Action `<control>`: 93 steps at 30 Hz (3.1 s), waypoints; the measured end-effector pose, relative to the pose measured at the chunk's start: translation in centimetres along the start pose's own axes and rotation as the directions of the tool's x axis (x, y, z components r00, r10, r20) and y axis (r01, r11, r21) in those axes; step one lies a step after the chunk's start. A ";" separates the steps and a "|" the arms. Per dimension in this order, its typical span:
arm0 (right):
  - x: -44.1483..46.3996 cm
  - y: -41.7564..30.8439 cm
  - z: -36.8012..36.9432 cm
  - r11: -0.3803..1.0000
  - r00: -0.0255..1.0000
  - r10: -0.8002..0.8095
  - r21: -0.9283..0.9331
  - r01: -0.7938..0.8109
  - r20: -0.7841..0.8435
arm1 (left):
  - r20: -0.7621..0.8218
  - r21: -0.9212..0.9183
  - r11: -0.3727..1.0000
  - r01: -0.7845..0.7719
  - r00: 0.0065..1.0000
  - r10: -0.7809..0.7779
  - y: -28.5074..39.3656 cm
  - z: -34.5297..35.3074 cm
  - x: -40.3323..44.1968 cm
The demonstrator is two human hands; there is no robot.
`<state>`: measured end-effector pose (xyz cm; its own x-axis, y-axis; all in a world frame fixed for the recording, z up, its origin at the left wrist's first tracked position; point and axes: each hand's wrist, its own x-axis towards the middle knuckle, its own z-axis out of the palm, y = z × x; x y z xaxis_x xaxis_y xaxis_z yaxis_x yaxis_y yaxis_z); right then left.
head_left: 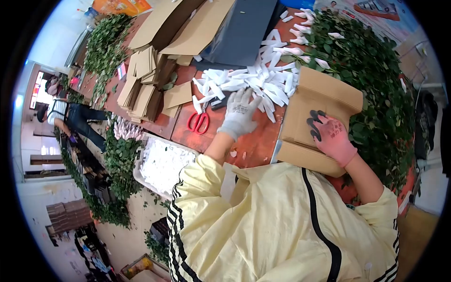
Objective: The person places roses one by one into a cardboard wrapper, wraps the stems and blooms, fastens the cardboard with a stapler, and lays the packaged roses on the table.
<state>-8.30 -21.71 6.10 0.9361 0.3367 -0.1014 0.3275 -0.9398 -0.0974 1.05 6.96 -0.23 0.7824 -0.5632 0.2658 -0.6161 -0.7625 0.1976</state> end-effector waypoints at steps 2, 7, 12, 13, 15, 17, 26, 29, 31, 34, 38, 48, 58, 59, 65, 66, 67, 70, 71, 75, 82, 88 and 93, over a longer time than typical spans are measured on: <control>0.1 0.6 1.0 1.000 1.000 -0.015 0.020 0.014 0.013 | -0.135 -0.259 0.965 -0.052 0.991 0.017 0.0 -1.2 -2.2; -0.6 0.4 1.2 0.999 0.992 -0.043 -0.037 0.039 -0.122 | 0.191 -0.030 0.893 0.450 0.879 -0.437 0.6 -1.3 -12.4; 0.1 0.0 0.3 0.999 1.000 -0.019 -0.042 0.018 -0.016 | 0.103 -0.108 0.961 0.255 0.964 -0.244 -0.8 3.0 -14.8; 0.2 -0.2 -0.2 0.999 0.999 -0.011 -0.037 0.009 -0.040 | 0.219 0.027 0.975 0.218 0.951 -0.219 -2.2 4.1 -14.5; -0.7 0.1 1.0 0.996 0.985 -0.035 -0.083 0.022 -0.168 | -0.081 -0.096 0.974 0.207 0.973 -0.215 -4.4 3.2 -10.9; -0.1 -0.8 0.1 0.997 0.996 -0.010 -0.075 0.003 -0.092 | -0.234 -0.696 0.667 0.268 0.793 -0.563 -4.5 -1.8 -5.9; 0.3 -0.2 -0.4 0.998 0.998 -0.012 -0.054 0.015 0.055 | 0.155 0.399 0.792 0.462 0.818 -0.554 -22.5 -1.6 -6.6; 0.4 -0.2 -0.6 0.999 0.999 0.004 -0.039 -0.002 0.048 | 0.156 0.376 0.769 0.517 0.783 -0.602 -23.2 -1.7 -6.1; 0.2 -0.3 -0.6 0.999 0.995 0.036 -0.015 -0.034 0.098 | 0.267 0.431 0.772 0.466 0.752 -0.603 -22.8 -3.4 -5.4; 1.0 -0.5 -1.0 1.000 1.000 0.014 0.021 -0.015 0.019 | 0.342 0.505 0.749 0.429 0.697 -0.630 -24.3 -5.0 -4.9; -0.5 -0.5 0.7 0.999 0.984 0.029 0.022 -0.025 -0.177 | -0.031 0.537 0.719 0.441 0.862 -0.506 -23.7 -8.6 -3.3; -1.1 0.0 1.4 1.000 0.994 0.023 0.007 -0.023 -0.110 | -0.139 0.184 0.967 0.177 0.978 -0.153 -12.4 -6.2 -0.4; -2.2 0.5 3.3 0.973 0.977 -0.166 -0.184 0.140 -0.133 | 0.224 -0.483 0.866 -0.132 0.937 0.268 11.0 -6.6 4.5; -2.4 0.4 2.7 0.980 0.983 -0.154 -0.146 0.138 -0.099 | 0.286 -0.493 0.869 -0.041 0.936 0.206 10.9 -6.1 4.5; -1.8 0.5 0.7 0.977 0.975 -0.164 0.111 0.182 -0.152 | 0.320 -0.407 0.892 -0.194 0.885 0.339 10.7 -5.4 2.2; -1.7 1.2 1.1 0.987 0.979 -0.138 0.065 0.149 -0.148 | 0.325 -0.412 0.886 -0.210 0.875 0.359 11.2 -5.4 2.8; -0.9 1.8 0.8 0.972 0.983 -0.175 0.151 0.183 -0.064 | 0.285 -0.434 0.866 -0.250 0.873 0.396 11.6 -5.4 3.1; -1.2 2.7 -1.1 0.964 0.977 -0.212 0.172 0.204 0.029 | 0.341 -0.408 0.871 -0.274 0.839 0.424 12.5 -5.9 3.6; -0.8 2.8 -1.6 0.960 0.965 -0.258 0.125 0.251 0.044 | 0.368 -0.389 0.877 -0.281 0.825 0.428 12.6 -6.2 3.8; 2.7 7.3 -3.5 0.908 0.938 -0.266 0.270 0.321 -0.220 | 0.425 -0.339 0.910 -0.238 0.824 0.374 12.4 -7.4 4.4; 18.1 23.1 -3.4 0.982 0.992 0.097 -0.169 -0.081 0.087 | 0.385 -0.404 0.895 -0.190 0.852 0.354 7.6 -10.5 12.1; 18.7 22.7 2.9 0.951 0.943 0.182 -0.293 -0.097 0.278 | 0.014 -0.353 0.899 -0.261 0.959 0.283 -0.6 -0.7 24.8; 14.1 23.0 -5.8 0.985 0.969 0.170 -0.051 -0.163 0.179 | 0.223 -0.052 0.969 -0.242 0.943 0.247 -2.0 7.8 29.6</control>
<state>13.14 -38.88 8.17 0.9399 0.1773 -0.2917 0.1765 -0.9839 -0.0292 26.15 -10.71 -0.06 0.6059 -0.7905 0.0890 -0.7907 -0.5862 0.1764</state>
